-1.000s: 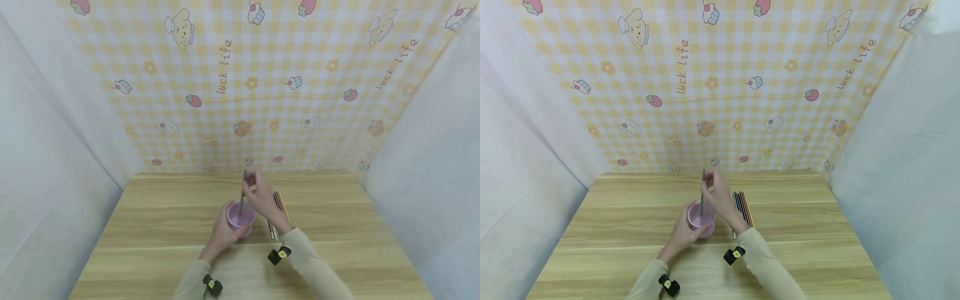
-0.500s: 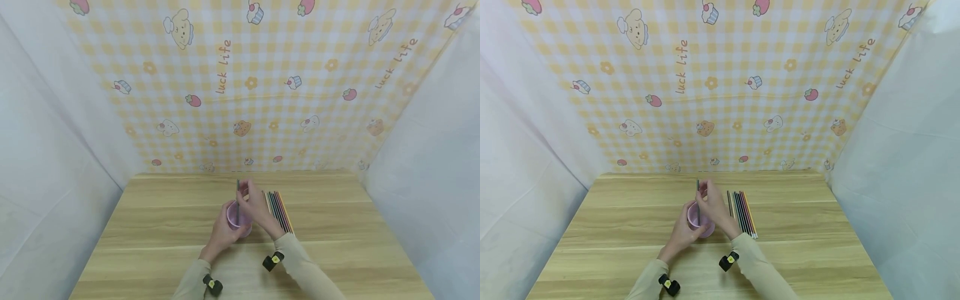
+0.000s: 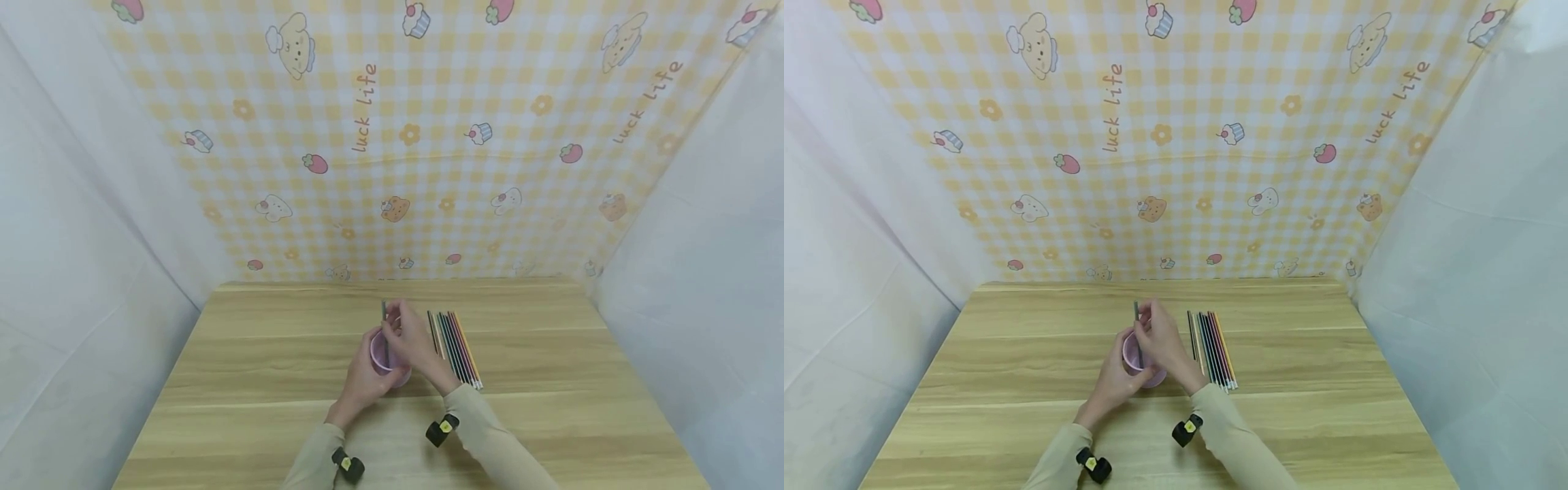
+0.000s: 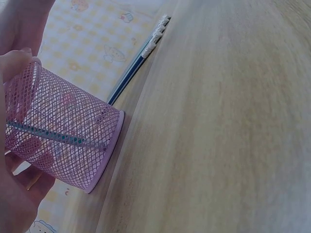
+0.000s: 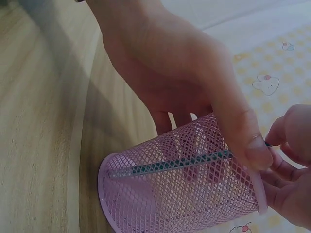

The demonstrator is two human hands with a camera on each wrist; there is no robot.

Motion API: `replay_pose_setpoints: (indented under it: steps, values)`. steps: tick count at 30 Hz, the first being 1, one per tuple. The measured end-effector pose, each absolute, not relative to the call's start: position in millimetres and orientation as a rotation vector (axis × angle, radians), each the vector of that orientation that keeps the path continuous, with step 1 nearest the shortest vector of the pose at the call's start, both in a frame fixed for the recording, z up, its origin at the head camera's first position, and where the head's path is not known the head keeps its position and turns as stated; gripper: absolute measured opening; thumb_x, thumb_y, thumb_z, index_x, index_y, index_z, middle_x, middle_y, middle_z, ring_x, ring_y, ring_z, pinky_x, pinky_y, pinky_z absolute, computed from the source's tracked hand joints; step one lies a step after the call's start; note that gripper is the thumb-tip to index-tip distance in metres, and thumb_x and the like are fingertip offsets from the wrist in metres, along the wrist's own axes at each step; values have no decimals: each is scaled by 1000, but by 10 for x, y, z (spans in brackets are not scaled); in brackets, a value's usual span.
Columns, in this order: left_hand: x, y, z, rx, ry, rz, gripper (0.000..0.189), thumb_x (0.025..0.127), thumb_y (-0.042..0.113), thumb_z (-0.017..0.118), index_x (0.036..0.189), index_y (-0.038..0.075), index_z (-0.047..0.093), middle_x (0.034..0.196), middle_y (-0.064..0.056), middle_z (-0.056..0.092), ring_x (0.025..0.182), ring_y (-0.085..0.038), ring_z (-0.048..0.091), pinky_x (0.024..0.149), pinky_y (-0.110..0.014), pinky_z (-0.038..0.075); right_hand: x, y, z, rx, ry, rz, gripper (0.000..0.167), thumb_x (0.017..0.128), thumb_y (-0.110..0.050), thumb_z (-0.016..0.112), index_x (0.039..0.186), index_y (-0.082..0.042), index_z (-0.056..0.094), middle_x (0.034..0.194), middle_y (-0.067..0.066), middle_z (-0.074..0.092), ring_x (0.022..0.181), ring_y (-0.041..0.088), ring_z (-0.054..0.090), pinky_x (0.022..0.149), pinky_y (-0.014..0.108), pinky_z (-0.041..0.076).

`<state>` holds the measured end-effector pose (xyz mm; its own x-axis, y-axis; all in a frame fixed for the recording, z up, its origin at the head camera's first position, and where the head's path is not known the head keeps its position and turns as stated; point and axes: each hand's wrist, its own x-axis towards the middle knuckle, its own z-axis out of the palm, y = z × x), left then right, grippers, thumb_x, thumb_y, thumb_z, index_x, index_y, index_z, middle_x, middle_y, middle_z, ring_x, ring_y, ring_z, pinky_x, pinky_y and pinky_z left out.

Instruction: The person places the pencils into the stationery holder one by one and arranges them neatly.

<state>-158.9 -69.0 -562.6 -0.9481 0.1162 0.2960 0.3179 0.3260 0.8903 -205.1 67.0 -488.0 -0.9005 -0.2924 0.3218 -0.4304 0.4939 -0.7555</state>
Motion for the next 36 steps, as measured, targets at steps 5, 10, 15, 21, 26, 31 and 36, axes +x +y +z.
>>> replay_pose_setpoints:
  steps: [5, 10, 15, 21, 26, 31, 36]
  values:
    - [-1581, -688, -5624, -389, -2406, -1694, 90, 76, 34, 87, 150, 22, 39, 144, -8, 55, 125, -25, 59, 100, -46, 54, -2054, 690, -4875, 637, -2603, 1339, 26, 93, -4, 63, 117, 0, 55, 97, 10, 66, 85, 20, 67, 72, 20, 57]
    - [-1579, -696, -5624, -388, -2422, -1666, 89, 75, 33, 87, 149, 20, 40, 141, -8, 57, 122, -24, 60, 98, -44, 55, -2058, 735, -4815, 647, -2599, 1421, 27, 93, -4, 63, 120, -1, 56, 100, 10, 65, 87, 20, 67, 72, 21, 58]
    - [-1575, -705, -5623, -387, -2435, -1649, 91, 76, 35, 87, 150, 13, 38, 140, -11, 58, 122, -26, 61, 97, -46, 55, -2069, 795, -4725, 668, -2562, 1402, 28, 93, -3, 64, 120, 0, 56, 100, 11, 66, 86, 21, 68, 71, 20, 58]
    - [-1571, -701, -5621, -390, -2414, -1684, 94, 77, 39, 86, 150, 5, 38, 138, -13, 58, 121, -29, 61, 97, -52, 55, -2123, 901, -4605, 675, -2534, 1395, 28, 95, -4, 62, 121, 2, 55, 103, 13, 66, 89, 24, 68, 72, 23, 60]
    - [-1571, -695, -5623, -370, -2410, -1680, 94, 76, 40, 88, 149, 5, 40, 135, -13, 59, 120, -29, 61, 97, -51, 54, -2185, 1003, -4531, 627, -2544, 1400, 28, 97, -8, 61, 123, 1, 53, 106, 13, 64, 92, 23, 65, 75, 27, 60]
    - [-1565, -690, -5612, -349, -2409, -1692, 92, 75, 39, 88, 148, 9, 41, 135, -13, 59, 121, -29, 60, 99, -51, 52, -2292, 1102, -4534, 575, -2500, 1403, 26, 97, -5, 60, 122, 0, 53, 105, 14, 63, 90, 24, 64, 76, 29, 59]
    - [-1556, -688, -5601, -336, -2404, -1723, 94, 74, 39, 89, 149, 10, 41, 135, -13, 59, 122, -31, 59, 101, -53, 52, -2404, 1217, -4556, 535, -2433, 1382, 27, 95, -1, 59, 121, 2, 53, 103, 15, 62, 88, 25, 64, 76, 30, 58]
